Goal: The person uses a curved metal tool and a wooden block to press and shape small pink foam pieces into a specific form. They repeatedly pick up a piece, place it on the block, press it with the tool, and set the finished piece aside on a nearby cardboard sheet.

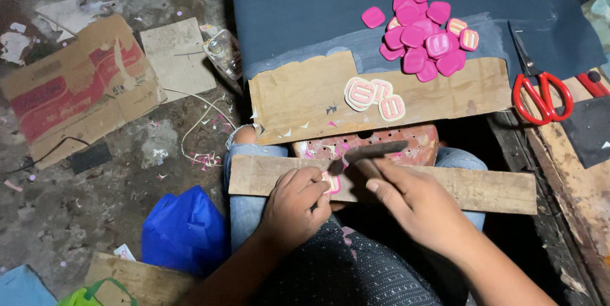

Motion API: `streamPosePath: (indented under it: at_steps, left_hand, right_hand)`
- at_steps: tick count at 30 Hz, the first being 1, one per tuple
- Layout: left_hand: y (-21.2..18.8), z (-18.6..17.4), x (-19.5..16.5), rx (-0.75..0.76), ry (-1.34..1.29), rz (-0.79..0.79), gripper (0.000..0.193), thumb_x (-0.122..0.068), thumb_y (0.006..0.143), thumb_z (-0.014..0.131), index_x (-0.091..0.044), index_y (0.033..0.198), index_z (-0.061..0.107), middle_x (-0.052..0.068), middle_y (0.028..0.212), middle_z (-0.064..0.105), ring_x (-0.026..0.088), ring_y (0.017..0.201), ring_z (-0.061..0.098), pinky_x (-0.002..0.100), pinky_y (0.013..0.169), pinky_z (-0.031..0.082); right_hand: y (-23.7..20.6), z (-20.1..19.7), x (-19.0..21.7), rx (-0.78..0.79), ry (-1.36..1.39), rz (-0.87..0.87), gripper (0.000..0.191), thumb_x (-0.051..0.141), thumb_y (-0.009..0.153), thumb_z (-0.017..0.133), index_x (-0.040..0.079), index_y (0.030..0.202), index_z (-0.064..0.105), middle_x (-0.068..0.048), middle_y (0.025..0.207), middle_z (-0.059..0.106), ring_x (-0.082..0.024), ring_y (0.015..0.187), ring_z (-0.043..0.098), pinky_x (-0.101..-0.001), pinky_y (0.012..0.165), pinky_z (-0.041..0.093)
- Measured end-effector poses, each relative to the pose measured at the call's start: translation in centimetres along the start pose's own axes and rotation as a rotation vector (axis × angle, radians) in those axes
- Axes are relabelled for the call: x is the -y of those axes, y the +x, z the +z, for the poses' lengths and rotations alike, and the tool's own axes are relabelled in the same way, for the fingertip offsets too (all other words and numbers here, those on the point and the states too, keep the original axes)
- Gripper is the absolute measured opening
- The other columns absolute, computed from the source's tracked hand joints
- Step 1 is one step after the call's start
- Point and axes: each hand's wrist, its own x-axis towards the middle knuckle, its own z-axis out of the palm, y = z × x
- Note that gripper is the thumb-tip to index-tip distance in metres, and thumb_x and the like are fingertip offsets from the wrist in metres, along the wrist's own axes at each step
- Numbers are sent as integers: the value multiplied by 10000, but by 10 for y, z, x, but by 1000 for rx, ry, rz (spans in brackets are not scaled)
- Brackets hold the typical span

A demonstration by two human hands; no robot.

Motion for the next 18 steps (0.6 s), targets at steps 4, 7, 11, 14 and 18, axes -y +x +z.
streamPosePath:
  at_steps: [4, 7, 11, 14, 18]
  left_hand:
    - [-1, -1, -1, -2, 5, -20, 195, -25, 756, 727, -27, 948, 694, 114, 986, 631, 319, 916, 633, 419, 840, 514]
    - [1, 2, -5, 2, 12, -61, 184, -45, 761, 744, -29, 938, 695, 119, 993, 622, 323, 923, 618, 425, 834, 504]
    - [4, 10, -13, 20, 107, -130, 263, -146, 737, 819, -25, 928, 684, 155, 989, 593, 363, 932, 582, 460, 828, 478]
    - [5, 14, -15, -40, 116, -79, 245, -112, 780, 789, -31, 979, 670, 157, 1072, 611, 355, 978, 593, 456, 873, 481]
    - [3, 14, -13, -63, 75, 4, 241, -78, 767, 757, -33, 979, 653, 151, 1144, 653, 352, 1043, 624, 455, 917, 489]
  right_hand:
    - [-5, 11, -3, -140, -119, 29, 290, 226, 960, 624, 53, 1185, 680, -178, 987, 733, -348, 892, 717, -407, 770, 549]
    - [-10, 14, -9, 56, -168, 135, 272, 267, 918, 685, 76, 1110, 709, -162, 911, 741, -344, 840, 720, -404, 727, 551]
    - [-14, 8, -13, -102, -47, 85, 305, 232, 946, 657, 48, 1189, 680, -152, 913, 738, -299, 781, 717, -375, 706, 554]
    - [-15, 3, -12, -71, 80, 315, 403, 239, 916, 650, 89, 1290, 658, -123, 921, 758, -308, 697, 702, -379, 654, 564]
    - [-18, 8, -12, -127, 81, 354, 425, 230, 902, 654, 84, 1302, 653, -121, 846, 739, -255, 616, 686, -354, 618, 561]
